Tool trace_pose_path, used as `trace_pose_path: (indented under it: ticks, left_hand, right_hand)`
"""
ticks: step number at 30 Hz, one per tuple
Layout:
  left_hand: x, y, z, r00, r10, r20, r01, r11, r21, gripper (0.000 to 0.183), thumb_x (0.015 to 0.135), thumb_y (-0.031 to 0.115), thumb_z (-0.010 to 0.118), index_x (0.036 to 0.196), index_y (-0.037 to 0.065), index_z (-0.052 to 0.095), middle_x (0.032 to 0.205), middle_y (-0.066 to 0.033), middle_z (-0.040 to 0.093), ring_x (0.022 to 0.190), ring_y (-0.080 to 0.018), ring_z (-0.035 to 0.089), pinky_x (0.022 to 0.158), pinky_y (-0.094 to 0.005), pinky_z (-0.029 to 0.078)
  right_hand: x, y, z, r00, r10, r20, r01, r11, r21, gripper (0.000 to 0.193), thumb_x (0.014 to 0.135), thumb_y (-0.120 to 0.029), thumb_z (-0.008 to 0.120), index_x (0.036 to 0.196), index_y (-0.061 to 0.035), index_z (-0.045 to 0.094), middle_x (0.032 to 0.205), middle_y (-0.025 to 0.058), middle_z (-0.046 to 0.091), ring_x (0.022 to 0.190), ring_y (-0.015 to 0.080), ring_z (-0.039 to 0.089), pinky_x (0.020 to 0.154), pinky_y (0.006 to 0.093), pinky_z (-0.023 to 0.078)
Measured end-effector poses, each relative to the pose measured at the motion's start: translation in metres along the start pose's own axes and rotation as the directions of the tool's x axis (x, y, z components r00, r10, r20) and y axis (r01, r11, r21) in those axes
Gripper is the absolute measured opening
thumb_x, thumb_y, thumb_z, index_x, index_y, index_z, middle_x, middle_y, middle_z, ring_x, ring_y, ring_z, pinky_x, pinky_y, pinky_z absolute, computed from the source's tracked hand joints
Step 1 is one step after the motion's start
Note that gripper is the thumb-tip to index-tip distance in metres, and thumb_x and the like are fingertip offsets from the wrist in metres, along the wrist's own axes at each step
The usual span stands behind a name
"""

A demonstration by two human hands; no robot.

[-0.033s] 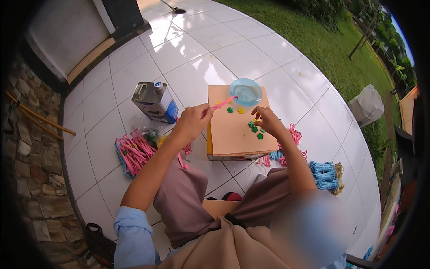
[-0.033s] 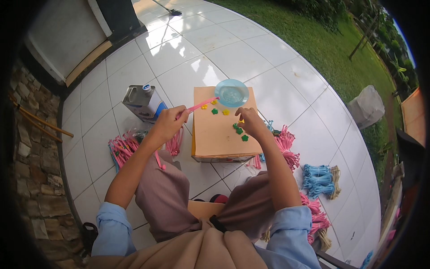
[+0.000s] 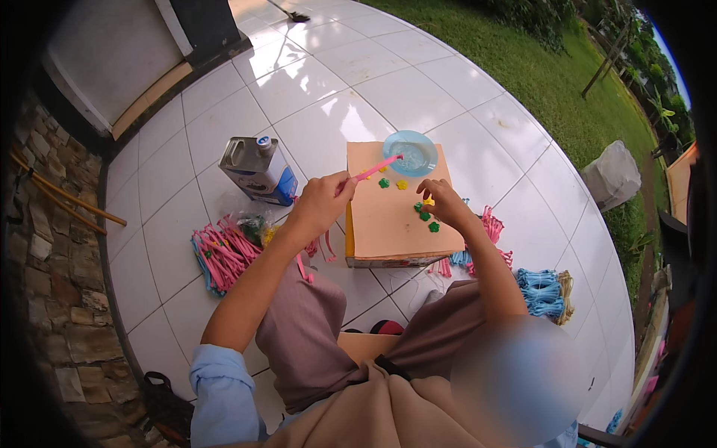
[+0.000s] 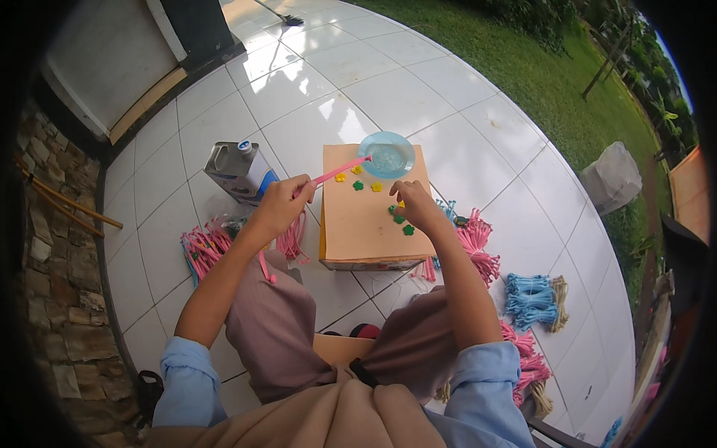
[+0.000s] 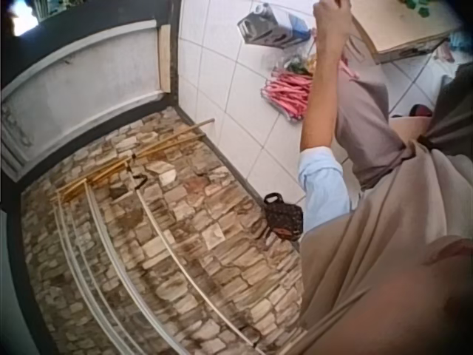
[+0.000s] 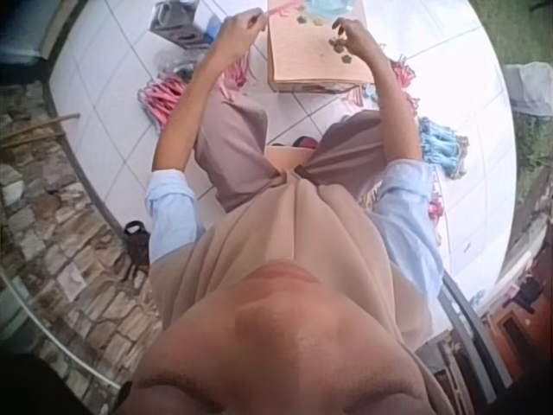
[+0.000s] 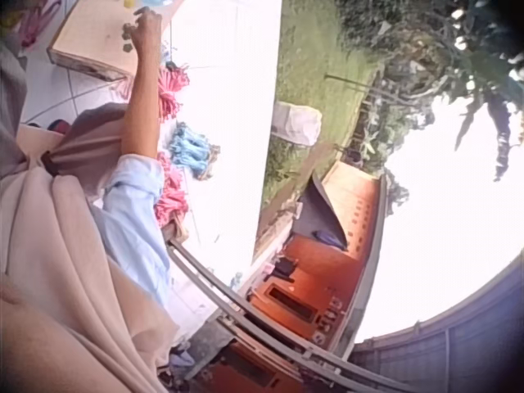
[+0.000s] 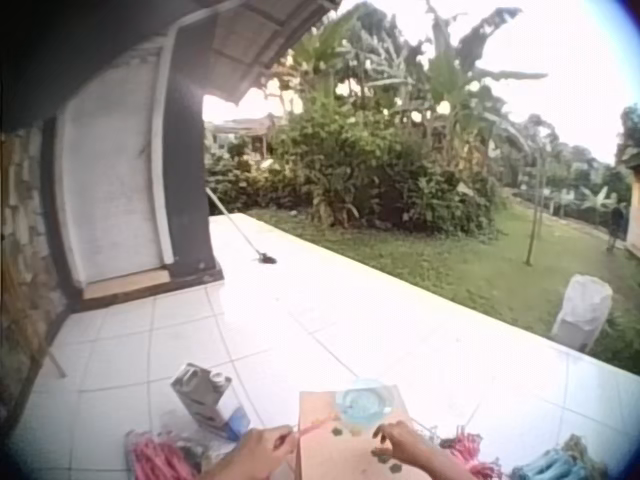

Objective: The person applies adhesive to several small yellow flower accessories and then presses them onto pink fabric straps.

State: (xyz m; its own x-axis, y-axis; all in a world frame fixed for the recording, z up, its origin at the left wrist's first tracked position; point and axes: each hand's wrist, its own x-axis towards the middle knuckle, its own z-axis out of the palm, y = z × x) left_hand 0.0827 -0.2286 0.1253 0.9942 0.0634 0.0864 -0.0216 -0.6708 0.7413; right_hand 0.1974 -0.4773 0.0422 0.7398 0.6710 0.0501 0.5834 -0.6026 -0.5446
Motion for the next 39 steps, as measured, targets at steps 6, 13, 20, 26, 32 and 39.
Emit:
trace_pose_path:
  ticks: [6,13,20,26,32,39]
  left_hand:
    - [0.005,-0.007,0.004,0.998,-0.068,0.012,0.069,0.978,-0.198,0.033,0.091,0.029,0.046,0.074,0.001,0.053,0.052,-0.0044,0.044,0.045,-0.0112,0.043,0.045,-0.0271,0.036]
    - [0.004,0.013,0.001,0.978,-0.19,0.089,0.209,0.864,-0.457,0.026,0.085,0.027,0.059,0.088,0.002,0.052,0.07,0.0012,0.052,0.05,-0.0027,0.045,0.043,-0.0186,0.037]
    - [-0.005,0.036,0.003,1.0,0.006,0.005,-0.002,0.788,-0.616,0.031,0.078,0.018,0.068,0.101,0.002,0.055,0.09,-0.0028,0.058,0.066,-0.0023,0.051,0.05,-0.0165,0.04]
    - [0.0,0.038,0.012,0.999,0.002,-0.034,-0.023,0.785,-0.619,0.026,0.08,0.015,0.065,0.1,0.003,0.054,0.088,-0.0039,0.058,0.065,-0.0025,0.051,0.05,-0.0166,0.04]
    - [-0.002,0.05,0.014,0.997,-0.037,0.07,0.075,0.717,-0.693,0.021,0.091,0.023,0.047,0.095,0.003,0.054,0.073,-0.0034,0.056,0.045,-0.0005,0.036,0.042,-0.0165,0.031]
    - [-0.004,0.055,0.019,0.994,0.024,0.105,0.05,0.761,-0.647,0.029,0.096,0.025,0.037,0.093,0.004,0.056,0.059,0.0021,0.044,0.041,0.0008,0.03,0.038,-0.016,0.027]
  right_hand:
    - [0.008,0.013,0.024,0.997,-0.067,0.037,0.07,0.995,-0.073,0.038,0.063,0.0,0.068,0.095,-0.0052,0.047,0.082,0.0114,0.056,0.084,0.0283,0.052,0.073,0.0379,0.043]
    - [0.014,-0.042,-0.012,0.992,0.007,-0.123,-0.024,0.99,-0.142,0.04,0.067,0.006,0.062,0.101,-0.0044,0.045,0.076,0.0134,0.06,0.075,0.0307,0.059,0.069,0.0391,0.046]
    - [-0.007,-0.138,-0.056,0.937,0.057,-0.344,0.154,0.816,0.557,0.054,0.073,0.001,0.065,0.12,-0.0088,0.04,0.083,0.0101,0.064,0.083,0.0182,0.064,0.076,0.0286,0.049]
    - [-0.006,-0.136,-0.052,0.917,0.058,-0.395,0.267,0.647,0.714,0.057,0.073,0.001,0.067,0.121,-0.0047,0.037,0.079,0.0093,0.062,0.078,0.0148,0.062,0.076,0.0279,0.05]
    - [-0.012,-0.138,-0.071,0.846,0.178,-0.503,0.281,0.653,0.703,0.057,0.073,0.001,0.069,0.119,-0.0027,0.035,0.078,0.0081,0.062,0.076,0.0128,0.061,0.072,0.0248,0.049]
    - [-0.016,-0.144,-0.075,0.889,0.288,-0.356,0.2,0.455,0.868,0.056,0.072,0.0,0.07,0.116,-0.0001,0.034,0.079,0.0098,0.062,0.076,0.0135,0.061,0.072,0.0253,0.048]
